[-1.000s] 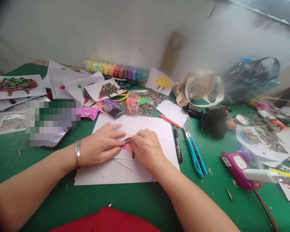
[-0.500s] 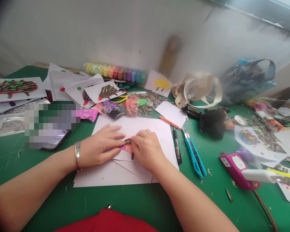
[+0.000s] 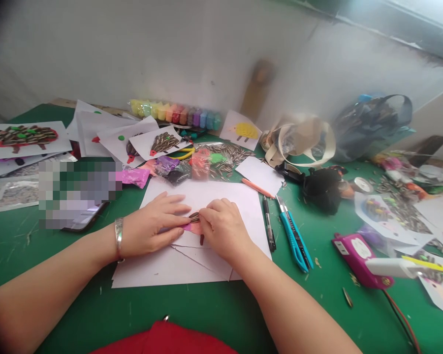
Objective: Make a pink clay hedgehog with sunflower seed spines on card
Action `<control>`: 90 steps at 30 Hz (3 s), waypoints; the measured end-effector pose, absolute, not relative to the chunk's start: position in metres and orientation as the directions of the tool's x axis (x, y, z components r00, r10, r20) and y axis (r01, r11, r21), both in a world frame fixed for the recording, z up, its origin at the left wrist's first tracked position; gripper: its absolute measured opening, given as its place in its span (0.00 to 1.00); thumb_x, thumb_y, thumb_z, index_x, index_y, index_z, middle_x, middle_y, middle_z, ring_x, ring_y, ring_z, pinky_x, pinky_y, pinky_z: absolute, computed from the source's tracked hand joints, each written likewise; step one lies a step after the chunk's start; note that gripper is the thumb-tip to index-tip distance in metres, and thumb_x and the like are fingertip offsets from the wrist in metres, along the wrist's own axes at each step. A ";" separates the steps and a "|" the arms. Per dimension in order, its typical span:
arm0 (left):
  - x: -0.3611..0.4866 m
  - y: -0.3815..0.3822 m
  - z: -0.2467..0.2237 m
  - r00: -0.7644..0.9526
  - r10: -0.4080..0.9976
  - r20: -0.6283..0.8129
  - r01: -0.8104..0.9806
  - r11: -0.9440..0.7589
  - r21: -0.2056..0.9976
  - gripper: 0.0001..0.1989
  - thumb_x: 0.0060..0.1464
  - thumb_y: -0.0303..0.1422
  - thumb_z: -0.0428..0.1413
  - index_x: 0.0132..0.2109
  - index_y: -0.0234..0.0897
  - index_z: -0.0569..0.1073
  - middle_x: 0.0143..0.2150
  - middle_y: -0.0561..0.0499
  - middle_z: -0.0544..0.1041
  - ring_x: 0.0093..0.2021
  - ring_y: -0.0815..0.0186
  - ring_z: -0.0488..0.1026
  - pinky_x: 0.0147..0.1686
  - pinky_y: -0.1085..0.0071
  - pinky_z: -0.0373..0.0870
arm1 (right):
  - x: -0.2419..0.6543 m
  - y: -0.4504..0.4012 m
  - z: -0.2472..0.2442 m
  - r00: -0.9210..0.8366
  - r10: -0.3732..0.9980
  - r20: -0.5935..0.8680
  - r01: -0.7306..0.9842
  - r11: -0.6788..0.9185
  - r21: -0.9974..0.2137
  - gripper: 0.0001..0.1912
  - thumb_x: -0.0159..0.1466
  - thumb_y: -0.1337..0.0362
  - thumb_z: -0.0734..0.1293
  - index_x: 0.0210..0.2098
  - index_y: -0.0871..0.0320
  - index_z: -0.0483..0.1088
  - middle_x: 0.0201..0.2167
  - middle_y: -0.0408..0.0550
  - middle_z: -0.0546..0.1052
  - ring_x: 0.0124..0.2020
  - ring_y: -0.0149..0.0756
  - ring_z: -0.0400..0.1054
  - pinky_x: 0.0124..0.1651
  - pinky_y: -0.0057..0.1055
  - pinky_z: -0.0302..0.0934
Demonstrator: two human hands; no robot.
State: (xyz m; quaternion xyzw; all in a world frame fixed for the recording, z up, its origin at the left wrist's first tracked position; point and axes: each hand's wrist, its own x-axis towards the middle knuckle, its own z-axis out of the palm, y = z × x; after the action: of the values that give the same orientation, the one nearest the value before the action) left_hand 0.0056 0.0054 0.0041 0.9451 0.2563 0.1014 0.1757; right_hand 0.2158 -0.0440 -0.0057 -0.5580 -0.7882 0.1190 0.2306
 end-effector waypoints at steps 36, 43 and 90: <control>0.001 0.023 -0.003 0.826 0.562 0.045 0.510 -0.779 0.366 0.17 0.62 0.34 0.43 0.46 0.43 0.77 0.51 0.48 0.76 0.61 0.48 0.63 0.57 0.44 0.57 | 0.244 0.034 0.009 -0.046 0.956 0.291 0.972 0.110 -0.206 0.17 0.64 0.74 0.53 0.47 0.58 0.68 0.36 0.52 0.73 0.39 0.41 0.65 0.39 0.33 0.56; 0.002 0.023 -0.001 0.832 0.552 0.056 0.502 -0.791 0.350 0.17 0.62 0.34 0.43 0.44 0.43 0.77 0.50 0.48 0.77 0.60 0.50 0.63 0.56 0.47 0.59 | 0.236 -0.025 0.026 -0.022 0.966 0.258 0.760 0.183 -0.623 0.09 0.67 0.67 0.57 0.39 0.52 0.68 0.31 0.41 0.74 0.32 0.32 0.66 0.35 0.28 0.56; 0.005 0.019 0.003 0.818 0.574 0.042 0.514 -0.762 0.394 0.17 0.63 0.34 0.44 0.44 0.41 0.77 0.49 0.49 0.77 0.59 0.54 0.63 0.57 0.54 0.59 | 0.216 -0.058 0.007 -0.304 0.918 0.254 0.710 0.397 -0.582 0.07 0.64 0.71 0.65 0.37 0.57 0.74 0.36 0.47 0.76 0.40 0.35 0.67 0.46 0.33 0.58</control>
State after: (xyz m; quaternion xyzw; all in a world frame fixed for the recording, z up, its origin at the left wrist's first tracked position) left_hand 0.0051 0.0188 0.0031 0.9351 0.2908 0.0803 0.1860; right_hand 0.2165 -0.0583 0.0068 -0.5175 -0.7863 0.1842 0.2829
